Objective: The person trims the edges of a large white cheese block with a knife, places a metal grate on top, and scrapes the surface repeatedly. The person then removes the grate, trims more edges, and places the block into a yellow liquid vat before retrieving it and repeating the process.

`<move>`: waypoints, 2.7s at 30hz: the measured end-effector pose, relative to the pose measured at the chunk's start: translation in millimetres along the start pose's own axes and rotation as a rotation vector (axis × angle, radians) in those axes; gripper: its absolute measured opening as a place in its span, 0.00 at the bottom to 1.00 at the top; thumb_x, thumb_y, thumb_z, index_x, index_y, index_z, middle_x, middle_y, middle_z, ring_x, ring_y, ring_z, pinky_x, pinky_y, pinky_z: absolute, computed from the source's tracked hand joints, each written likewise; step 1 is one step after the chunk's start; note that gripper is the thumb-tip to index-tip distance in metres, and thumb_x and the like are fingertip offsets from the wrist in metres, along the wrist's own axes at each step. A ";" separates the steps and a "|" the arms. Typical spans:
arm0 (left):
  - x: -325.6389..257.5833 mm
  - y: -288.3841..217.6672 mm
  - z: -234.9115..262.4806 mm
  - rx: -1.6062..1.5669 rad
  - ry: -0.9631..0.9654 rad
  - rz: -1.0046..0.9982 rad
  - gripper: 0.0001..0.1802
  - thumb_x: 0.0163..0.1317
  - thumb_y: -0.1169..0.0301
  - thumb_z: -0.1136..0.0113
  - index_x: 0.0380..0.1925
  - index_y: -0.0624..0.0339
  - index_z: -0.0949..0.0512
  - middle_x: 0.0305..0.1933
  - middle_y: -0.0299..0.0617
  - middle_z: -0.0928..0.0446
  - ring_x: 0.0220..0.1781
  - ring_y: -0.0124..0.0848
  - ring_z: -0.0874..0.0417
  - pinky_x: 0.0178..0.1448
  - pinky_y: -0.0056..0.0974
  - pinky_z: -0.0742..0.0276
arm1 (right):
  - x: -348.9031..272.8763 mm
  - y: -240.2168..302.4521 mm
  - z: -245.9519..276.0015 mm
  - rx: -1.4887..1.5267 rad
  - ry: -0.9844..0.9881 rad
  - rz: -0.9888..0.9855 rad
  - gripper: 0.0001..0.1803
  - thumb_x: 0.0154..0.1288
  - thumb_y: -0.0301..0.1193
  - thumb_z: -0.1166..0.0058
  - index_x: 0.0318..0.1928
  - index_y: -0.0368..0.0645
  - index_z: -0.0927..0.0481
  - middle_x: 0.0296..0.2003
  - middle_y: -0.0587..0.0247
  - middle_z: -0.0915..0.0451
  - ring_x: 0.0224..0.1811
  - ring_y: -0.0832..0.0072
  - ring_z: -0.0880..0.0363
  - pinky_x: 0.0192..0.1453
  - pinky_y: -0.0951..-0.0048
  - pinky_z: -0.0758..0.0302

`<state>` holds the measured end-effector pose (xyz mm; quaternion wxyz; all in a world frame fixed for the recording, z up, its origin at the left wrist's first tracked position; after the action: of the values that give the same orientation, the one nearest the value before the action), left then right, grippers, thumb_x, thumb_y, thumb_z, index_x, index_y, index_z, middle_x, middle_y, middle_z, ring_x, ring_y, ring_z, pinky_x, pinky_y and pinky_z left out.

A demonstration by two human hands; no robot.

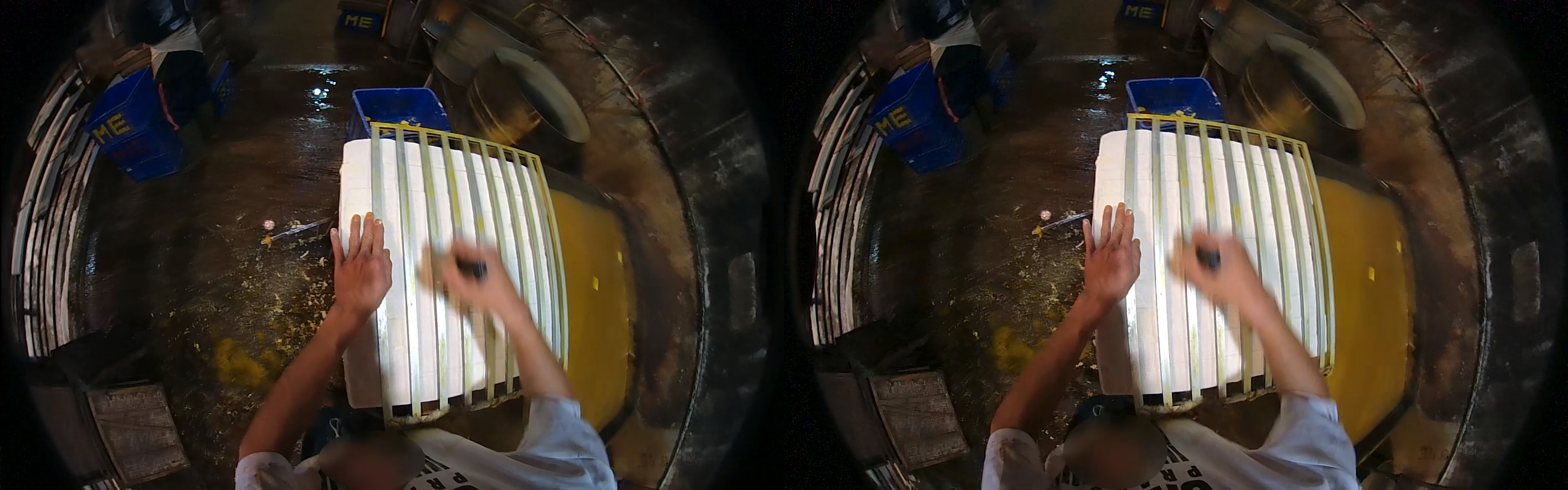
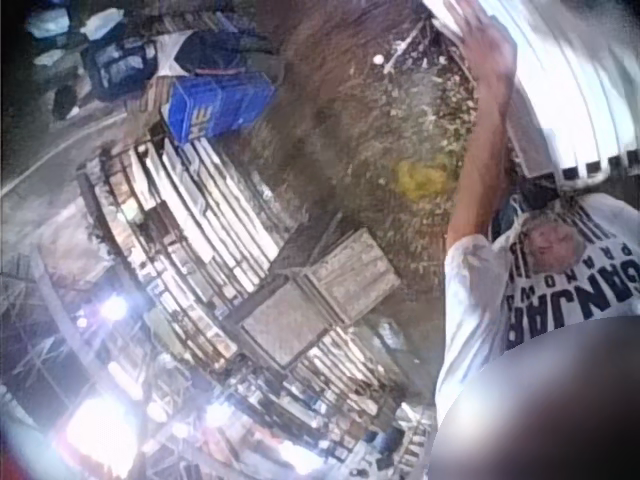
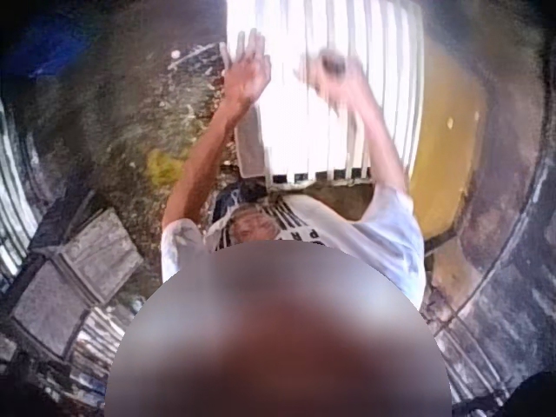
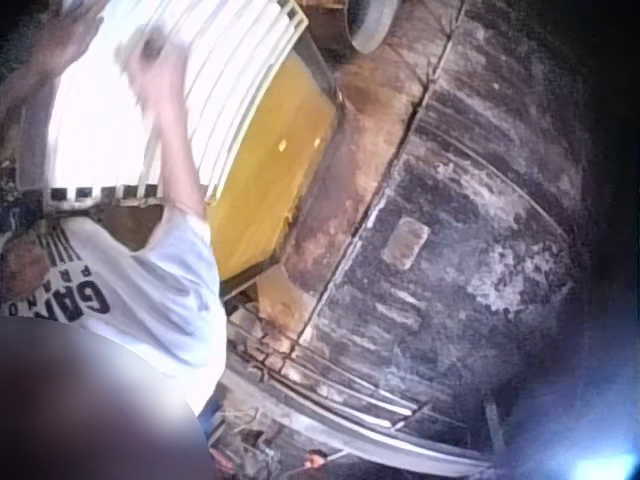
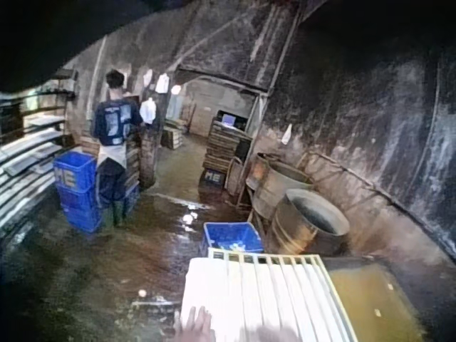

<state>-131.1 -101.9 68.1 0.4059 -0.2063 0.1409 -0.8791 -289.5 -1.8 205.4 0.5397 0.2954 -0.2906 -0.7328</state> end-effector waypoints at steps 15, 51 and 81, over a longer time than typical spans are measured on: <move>5.0 -33.9 -3.0 0.006 0.058 -0.066 0.30 0.72 0.63 0.58 0.71 0.66 0.39 0.79 0.49 0.46 0.82 0.46 0.53 0.81 0.61 0.67 | 214.2 -16.0 30.7 -0.410 -0.437 0.335 0.14 0.58 0.35 0.40 0.37 0.36 0.20 0.33 0.39 0.18 0.37 0.44 0.18 0.44 0.59 0.22; -158.0 -23.7 50.8 -0.286 0.232 0.041 0.61 0.54 0.47 0.33 0.73 0.76 0.55 0.79 0.70 0.65 0.81 0.61 0.71 0.78 0.66 0.70 | -99.3 77.0 -107.4 -0.178 -0.005 0.236 0.09 0.54 0.24 0.43 0.31 0.36 0.30 0.24 0.43 0.26 0.29 0.43 0.24 0.34 0.51 0.28; 56.4 -27.2 9.6 -0.387 0.066 -0.687 0.28 0.60 0.67 0.36 0.57 0.71 0.30 0.62 0.63 0.32 0.66 0.58 0.34 0.71 0.56 0.41 | -255.6 -102.0 -349.4 0.364 -0.693 -0.668 0.12 0.57 0.26 0.38 0.43 0.35 0.17 0.46 0.41 0.18 0.47 0.50 0.18 0.52 0.59 0.22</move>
<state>-177.3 -129.1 101.8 0.0369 -0.2856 0.2398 -0.9271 -29.7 232.2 -69.6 0.0880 0.2013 -0.4650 -0.8576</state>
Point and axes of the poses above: each hand's wrist, its own x-axis towards the middle knuckle, its own z-axis out of the back of the hand, y = z × x, the point moved 1 cm from there along x, towards the middle knuckle
